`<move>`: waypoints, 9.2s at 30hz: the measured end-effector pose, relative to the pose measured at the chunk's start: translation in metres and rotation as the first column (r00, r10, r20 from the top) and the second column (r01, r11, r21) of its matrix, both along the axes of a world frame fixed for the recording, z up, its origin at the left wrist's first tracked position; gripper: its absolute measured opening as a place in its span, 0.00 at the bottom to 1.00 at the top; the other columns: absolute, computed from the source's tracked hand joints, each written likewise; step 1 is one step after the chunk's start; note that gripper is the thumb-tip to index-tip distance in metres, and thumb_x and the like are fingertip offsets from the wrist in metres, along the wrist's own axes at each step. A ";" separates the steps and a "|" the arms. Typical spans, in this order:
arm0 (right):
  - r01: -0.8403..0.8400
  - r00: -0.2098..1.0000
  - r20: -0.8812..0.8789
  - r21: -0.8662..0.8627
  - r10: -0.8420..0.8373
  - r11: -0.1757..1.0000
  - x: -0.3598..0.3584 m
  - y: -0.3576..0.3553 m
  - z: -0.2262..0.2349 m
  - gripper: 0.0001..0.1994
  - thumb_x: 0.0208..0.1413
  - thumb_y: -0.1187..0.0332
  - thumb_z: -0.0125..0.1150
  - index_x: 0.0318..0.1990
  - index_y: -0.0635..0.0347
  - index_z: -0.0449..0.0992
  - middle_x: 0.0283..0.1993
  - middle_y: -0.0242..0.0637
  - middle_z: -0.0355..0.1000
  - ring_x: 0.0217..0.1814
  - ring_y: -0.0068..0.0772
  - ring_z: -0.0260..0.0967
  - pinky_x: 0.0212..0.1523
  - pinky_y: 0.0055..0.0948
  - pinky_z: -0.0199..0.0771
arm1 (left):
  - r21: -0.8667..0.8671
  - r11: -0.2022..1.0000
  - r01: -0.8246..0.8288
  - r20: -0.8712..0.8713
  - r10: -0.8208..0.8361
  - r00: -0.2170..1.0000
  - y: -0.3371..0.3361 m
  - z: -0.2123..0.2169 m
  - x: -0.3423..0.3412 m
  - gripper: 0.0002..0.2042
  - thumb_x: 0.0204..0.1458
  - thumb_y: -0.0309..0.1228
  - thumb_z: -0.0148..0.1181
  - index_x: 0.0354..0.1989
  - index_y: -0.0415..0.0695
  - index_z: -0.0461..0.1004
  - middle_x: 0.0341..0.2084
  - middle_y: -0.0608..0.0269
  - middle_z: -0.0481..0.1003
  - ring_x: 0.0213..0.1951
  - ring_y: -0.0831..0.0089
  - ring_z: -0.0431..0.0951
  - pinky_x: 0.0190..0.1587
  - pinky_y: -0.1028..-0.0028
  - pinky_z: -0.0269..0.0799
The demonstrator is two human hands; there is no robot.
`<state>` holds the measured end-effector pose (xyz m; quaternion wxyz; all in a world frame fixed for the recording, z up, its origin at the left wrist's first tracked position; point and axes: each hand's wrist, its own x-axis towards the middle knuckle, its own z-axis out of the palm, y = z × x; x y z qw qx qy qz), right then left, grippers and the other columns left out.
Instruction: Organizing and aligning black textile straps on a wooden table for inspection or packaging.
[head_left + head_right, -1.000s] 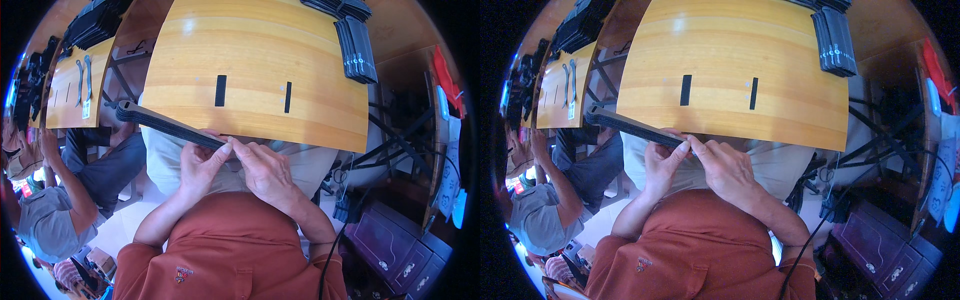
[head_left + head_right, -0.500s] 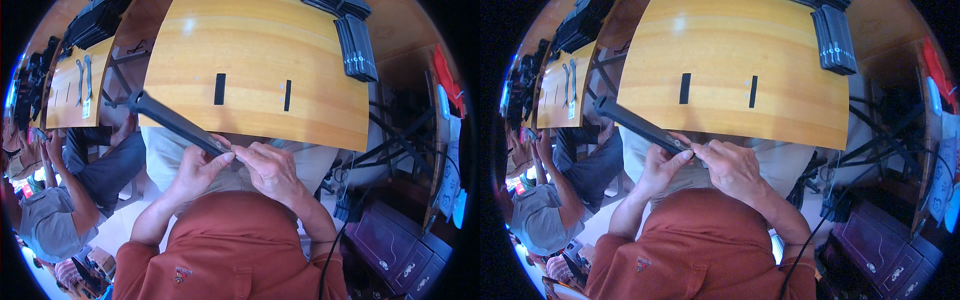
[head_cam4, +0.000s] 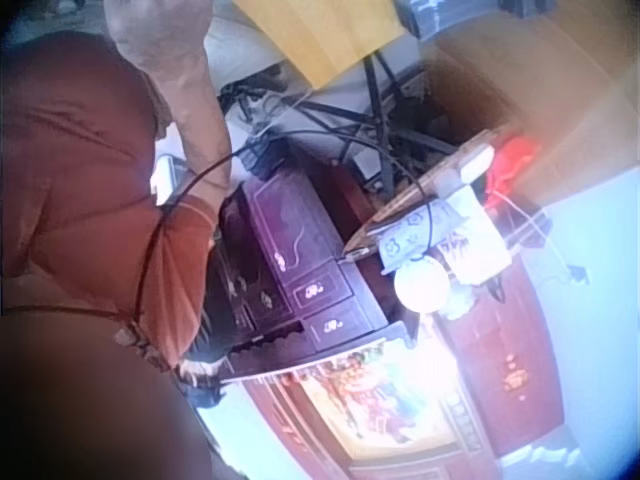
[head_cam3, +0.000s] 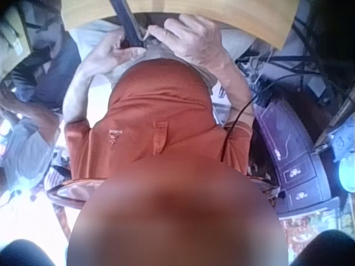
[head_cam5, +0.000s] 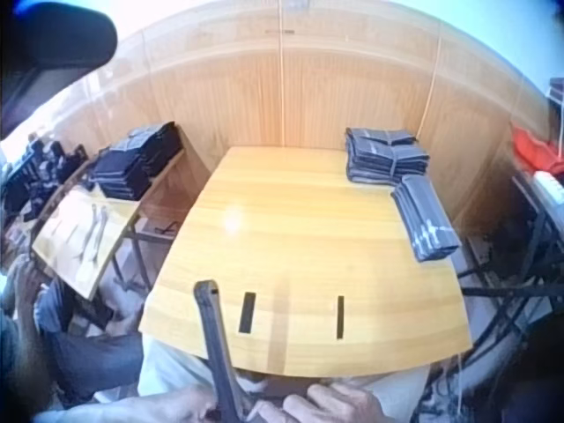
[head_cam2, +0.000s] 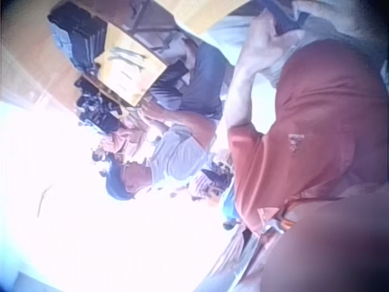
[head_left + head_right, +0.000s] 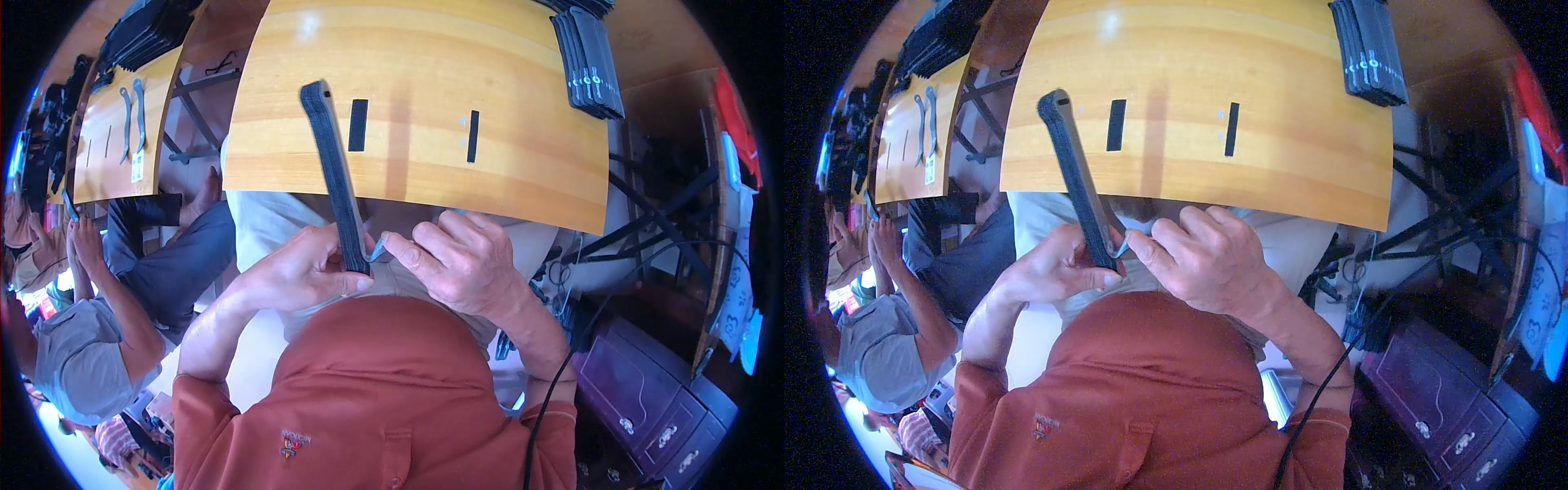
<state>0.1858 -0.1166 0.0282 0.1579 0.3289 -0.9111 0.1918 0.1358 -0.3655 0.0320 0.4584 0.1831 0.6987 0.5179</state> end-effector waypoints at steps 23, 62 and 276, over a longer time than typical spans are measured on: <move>-0.017 0.937 0.230 -0.721 0.262 0.693 -0.003 -0.035 -0.028 0.09 0.55 0.79 0.68 0.43 0.63 0.78 0.34 0.37 0.73 0.29 0.33 0.78 0.27 0.29 0.77 | 0.319 0.829 -0.459 0.428 0.306 0.850 0.009 -0.017 0.031 0.14 0.54 0.21 0.45 0.50 0.40 0.63 0.31 0.62 0.68 0.30 0.75 0.69 0.34 0.75 0.69; 0.168 0.984 0.066 -0.010 -0.167 0.986 -0.236 -0.068 -0.030 0.06 0.56 0.65 0.65 0.34 0.56 0.79 0.39 0.34 0.77 0.40 0.45 0.77 0.39 0.45 0.79 | 0.234 0.679 -0.696 0.450 0.559 0.697 -0.065 -0.059 0.079 0.09 0.51 0.25 0.49 0.41 0.40 0.66 0.24 0.64 0.66 0.23 0.76 0.65 0.25 0.76 0.63; 0.265 0.920 0.288 0.040 -0.265 0.963 -0.277 -0.097 -0.032 0.14 0.62 0.61 0.57 0.47 0.60 0.81 0.58 0.34 0.73 0.52 0.51 0.74 0.53 0.47 0.74 | 0.340 0.787 -0.514 0.176 0.484 0.857 -0.076 -0.052 0.056 0.22 0.69 0.51 0.43 0.46 0.40 0.66 0.26 0.65 0.66 0.29 0.76 0.67 0.34 0.73 0.67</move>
